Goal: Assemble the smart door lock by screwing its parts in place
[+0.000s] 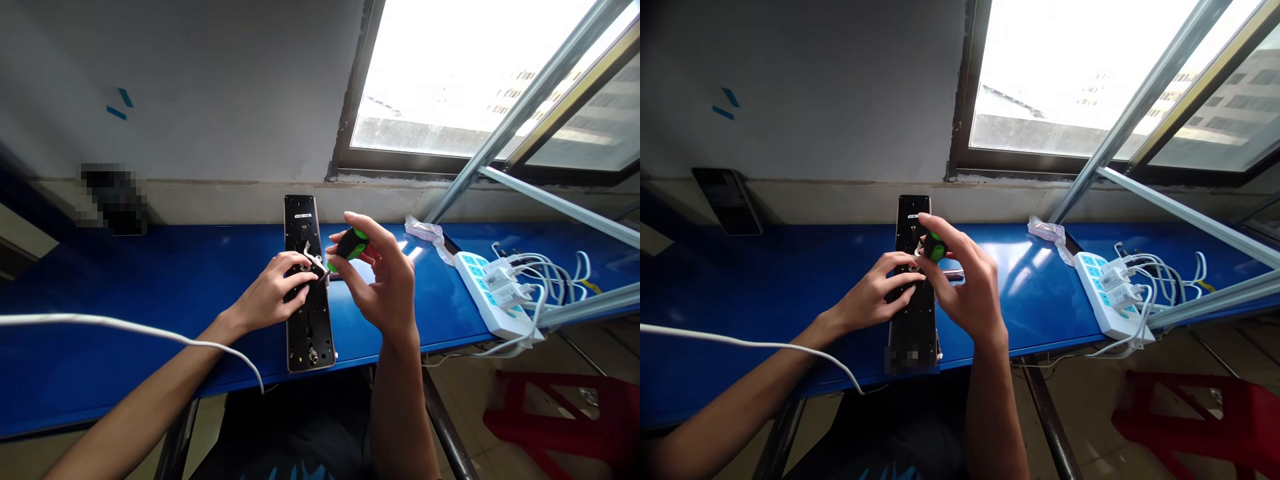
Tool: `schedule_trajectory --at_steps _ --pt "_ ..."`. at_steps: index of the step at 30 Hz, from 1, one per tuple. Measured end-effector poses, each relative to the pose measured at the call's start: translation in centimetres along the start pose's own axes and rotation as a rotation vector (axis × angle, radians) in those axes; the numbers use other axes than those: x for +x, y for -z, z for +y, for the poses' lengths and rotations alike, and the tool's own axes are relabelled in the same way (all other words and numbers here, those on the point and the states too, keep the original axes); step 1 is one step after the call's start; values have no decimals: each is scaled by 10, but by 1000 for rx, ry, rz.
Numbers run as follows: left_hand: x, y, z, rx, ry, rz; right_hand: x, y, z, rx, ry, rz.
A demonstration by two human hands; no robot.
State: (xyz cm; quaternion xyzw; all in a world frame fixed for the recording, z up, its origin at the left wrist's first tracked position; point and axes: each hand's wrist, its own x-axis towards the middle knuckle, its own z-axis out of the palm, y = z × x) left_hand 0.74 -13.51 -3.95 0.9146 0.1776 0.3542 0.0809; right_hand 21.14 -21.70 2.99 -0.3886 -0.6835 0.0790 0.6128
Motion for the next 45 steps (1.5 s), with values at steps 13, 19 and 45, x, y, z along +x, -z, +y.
schedule_trajectory --at_steps 13,19,45 --pt "59 -19 25 191 -185 -203 -25 61 44 -351 -133 110" --pt "60 -34 20 181 -180 -271 -31 56 62 -329 -147 95" --pt "-10 7 -2 -58 -109 161 -1 -2 -4 -52 48 287"
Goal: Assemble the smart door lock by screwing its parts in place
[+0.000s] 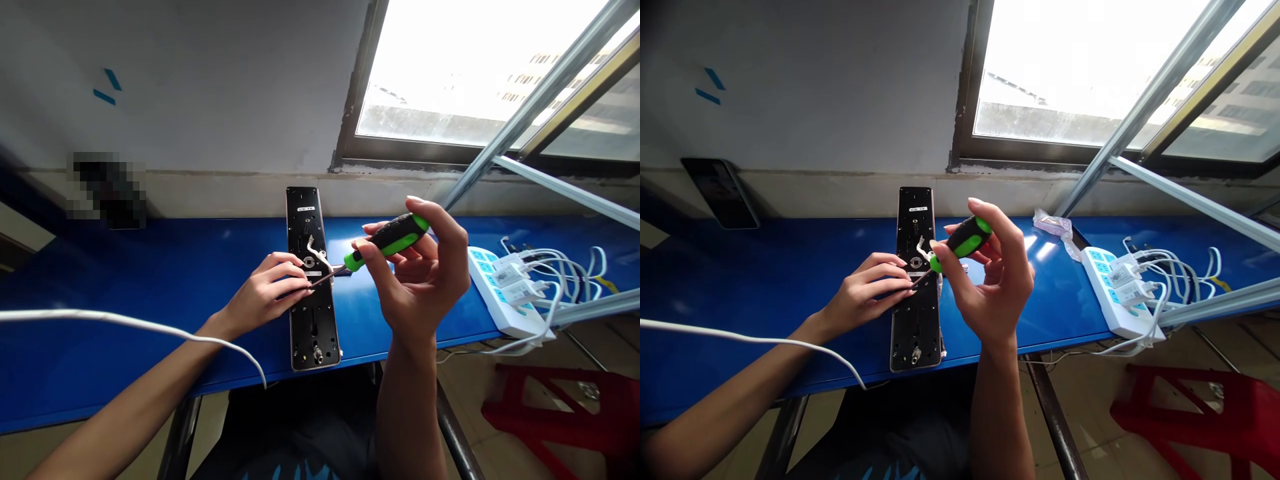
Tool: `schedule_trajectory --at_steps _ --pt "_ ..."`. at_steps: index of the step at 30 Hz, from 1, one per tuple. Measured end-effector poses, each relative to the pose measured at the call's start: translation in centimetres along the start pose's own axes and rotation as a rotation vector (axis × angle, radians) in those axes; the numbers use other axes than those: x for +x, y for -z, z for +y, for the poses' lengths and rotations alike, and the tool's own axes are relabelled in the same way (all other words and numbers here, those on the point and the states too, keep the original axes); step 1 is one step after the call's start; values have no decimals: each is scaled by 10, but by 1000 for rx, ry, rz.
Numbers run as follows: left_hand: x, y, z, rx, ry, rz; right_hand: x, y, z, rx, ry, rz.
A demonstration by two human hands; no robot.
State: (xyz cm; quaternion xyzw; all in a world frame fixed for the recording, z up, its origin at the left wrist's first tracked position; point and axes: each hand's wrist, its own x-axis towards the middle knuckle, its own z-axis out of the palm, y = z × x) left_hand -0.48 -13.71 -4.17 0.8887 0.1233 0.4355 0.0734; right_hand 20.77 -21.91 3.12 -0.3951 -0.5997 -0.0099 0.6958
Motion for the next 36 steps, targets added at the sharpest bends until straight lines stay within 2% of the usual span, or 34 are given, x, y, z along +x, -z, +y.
schedule_trajectory --at_steps 5,12,19,23,36 --pt "-5 2 0 70 4 -25 0 -6 -2 97 31 40" --pt "-10 2 1 121 -48 -4 -2 -5 -1 13 50 14" --pt "-8 1 4 92 7 -24 -4 -4 2 -14 26 12" --pt "-6 1 5 156 -30 -42 -5 -5 1 21 18 34" --pt "-6 1 6 262 -134 -43 -4 -7 -3 -17 51 -20"
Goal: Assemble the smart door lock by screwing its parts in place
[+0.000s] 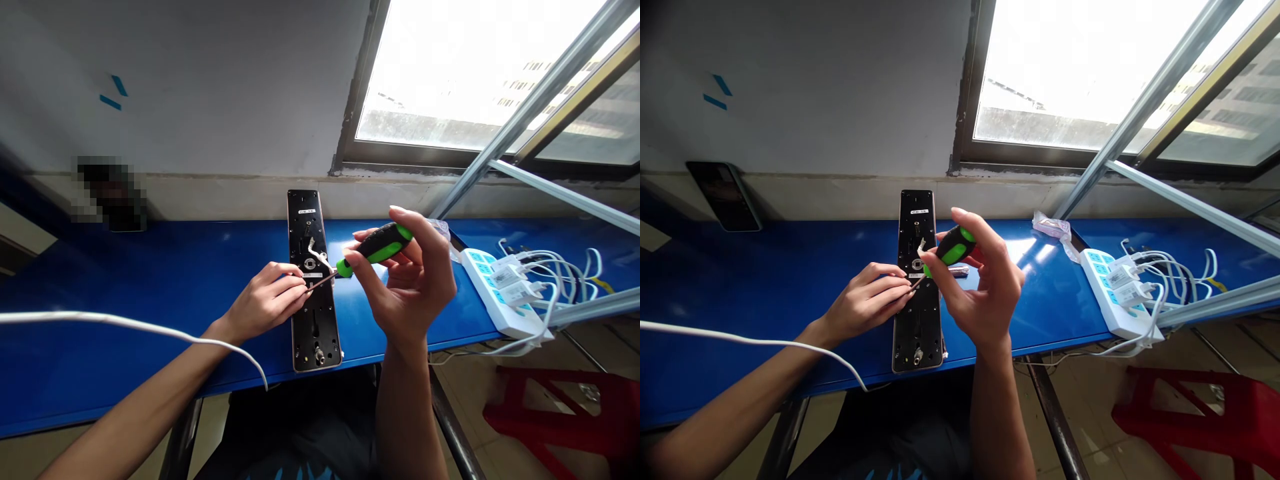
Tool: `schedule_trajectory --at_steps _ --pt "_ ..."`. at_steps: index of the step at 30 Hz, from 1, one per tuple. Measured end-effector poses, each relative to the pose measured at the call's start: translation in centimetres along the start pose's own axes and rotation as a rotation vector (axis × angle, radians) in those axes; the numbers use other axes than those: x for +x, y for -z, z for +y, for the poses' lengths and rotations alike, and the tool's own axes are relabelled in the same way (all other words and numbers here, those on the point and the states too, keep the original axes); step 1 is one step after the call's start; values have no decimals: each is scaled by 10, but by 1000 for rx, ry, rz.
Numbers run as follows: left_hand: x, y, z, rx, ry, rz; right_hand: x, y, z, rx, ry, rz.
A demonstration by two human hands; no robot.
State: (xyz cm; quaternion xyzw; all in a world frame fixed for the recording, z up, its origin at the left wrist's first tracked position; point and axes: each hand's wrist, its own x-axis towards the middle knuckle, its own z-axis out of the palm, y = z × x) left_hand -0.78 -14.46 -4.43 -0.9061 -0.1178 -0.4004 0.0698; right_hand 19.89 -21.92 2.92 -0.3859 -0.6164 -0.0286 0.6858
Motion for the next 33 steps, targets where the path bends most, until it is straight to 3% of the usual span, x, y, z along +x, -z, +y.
schedule_trajectory --at_steps 3,7,12,20,27,33 --pt "-2 0 0 -2 32 7 0 -4 0 -6 -33 -40" --pt "-4 -2 -1 25 112 46 4 -10 -2 21 -87 -186" --pt "-6 -5 -7 9 284 36 17 -21 5 -54 -21 -285" --pt "-11 -8 -9 -44 412 -67 30 -35 22 -72 88 -434" --pt "-11 -8 -6 -56 467 -98 38 -42 35 -62 210 -395" --pt "-11 -10 -2 -171 611 -108 50 -40 35 180 78 -428"
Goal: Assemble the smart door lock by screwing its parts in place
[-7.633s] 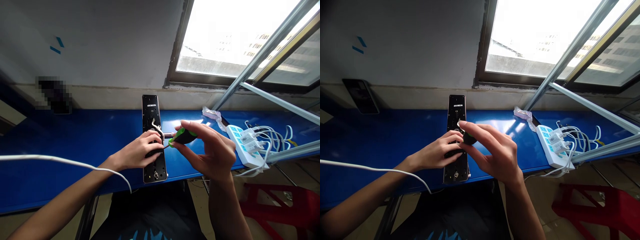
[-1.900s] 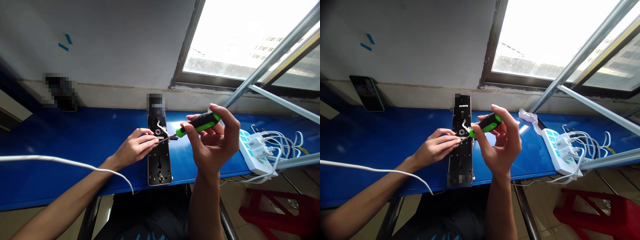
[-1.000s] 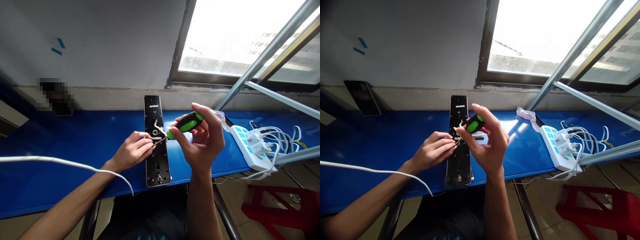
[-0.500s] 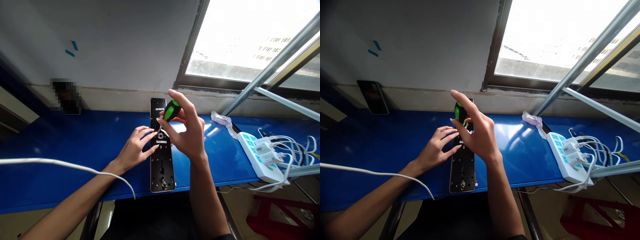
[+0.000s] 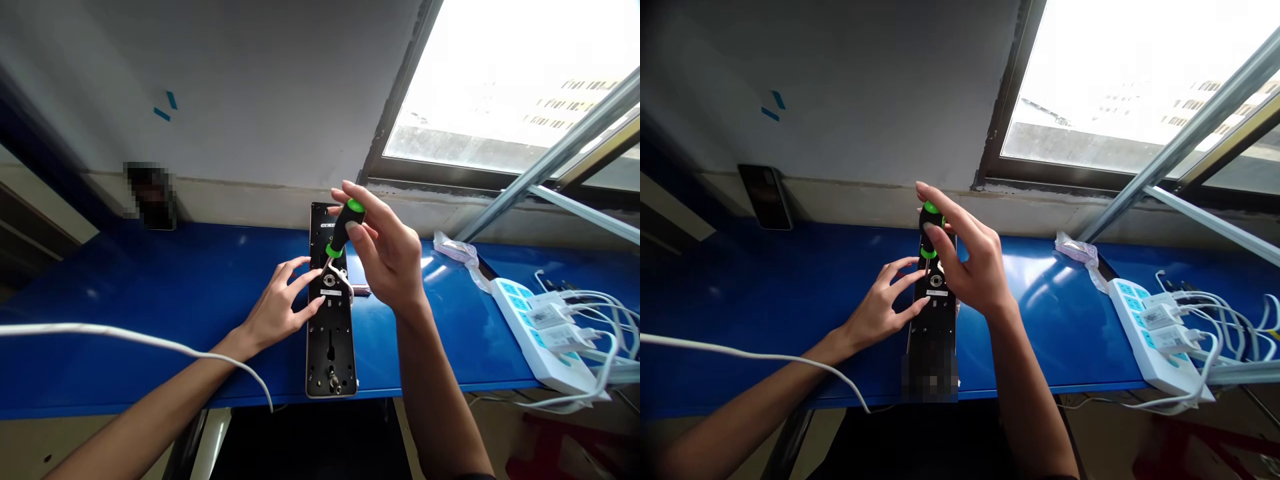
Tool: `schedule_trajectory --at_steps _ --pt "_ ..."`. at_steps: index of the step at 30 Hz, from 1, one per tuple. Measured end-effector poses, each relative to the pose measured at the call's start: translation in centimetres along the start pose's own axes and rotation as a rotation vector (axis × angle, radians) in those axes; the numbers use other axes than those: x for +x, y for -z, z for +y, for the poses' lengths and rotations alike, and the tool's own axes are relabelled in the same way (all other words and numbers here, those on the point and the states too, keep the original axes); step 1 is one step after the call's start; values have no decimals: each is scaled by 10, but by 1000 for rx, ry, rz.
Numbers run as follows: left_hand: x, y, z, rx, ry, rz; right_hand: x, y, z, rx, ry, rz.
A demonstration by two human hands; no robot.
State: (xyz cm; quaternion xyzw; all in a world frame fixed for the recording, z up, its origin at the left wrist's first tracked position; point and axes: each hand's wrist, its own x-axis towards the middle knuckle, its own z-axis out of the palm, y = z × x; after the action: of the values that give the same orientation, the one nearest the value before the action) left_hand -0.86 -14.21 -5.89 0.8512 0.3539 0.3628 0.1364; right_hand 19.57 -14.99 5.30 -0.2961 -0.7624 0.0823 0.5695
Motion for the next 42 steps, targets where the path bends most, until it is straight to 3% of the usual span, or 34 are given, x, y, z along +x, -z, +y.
schedule_trajectory --at_steps 6,12,17,21,23,28,34,39,42 --pt "0 0 0 -74 98 -42 9 5 13 -38 169 118" --pt "1 1 -1 -158 166 -76 24 11 26 262 167 -157" --pt "2 2 -3 -217 249 -108 33 17 31 137 368 -101" --pt "2 3 -3 -252 296 -134 29 21 29 216 253 -224" --pt "3 3 -3 -279 311 -129 28 22 29 278 221 -221" --pt "3 0 -4 -375 331 -93 30 23 32 188 333 -76" --pt "3 -5 -9 -500 322 -47 30 28 29 302 223 -273" --pt "3 -4 -8 -550 367 -76 31 30 32 181 367 -98" --pt "4 -3 -6 -573 395 -88 30 33 29 157 318 -184"
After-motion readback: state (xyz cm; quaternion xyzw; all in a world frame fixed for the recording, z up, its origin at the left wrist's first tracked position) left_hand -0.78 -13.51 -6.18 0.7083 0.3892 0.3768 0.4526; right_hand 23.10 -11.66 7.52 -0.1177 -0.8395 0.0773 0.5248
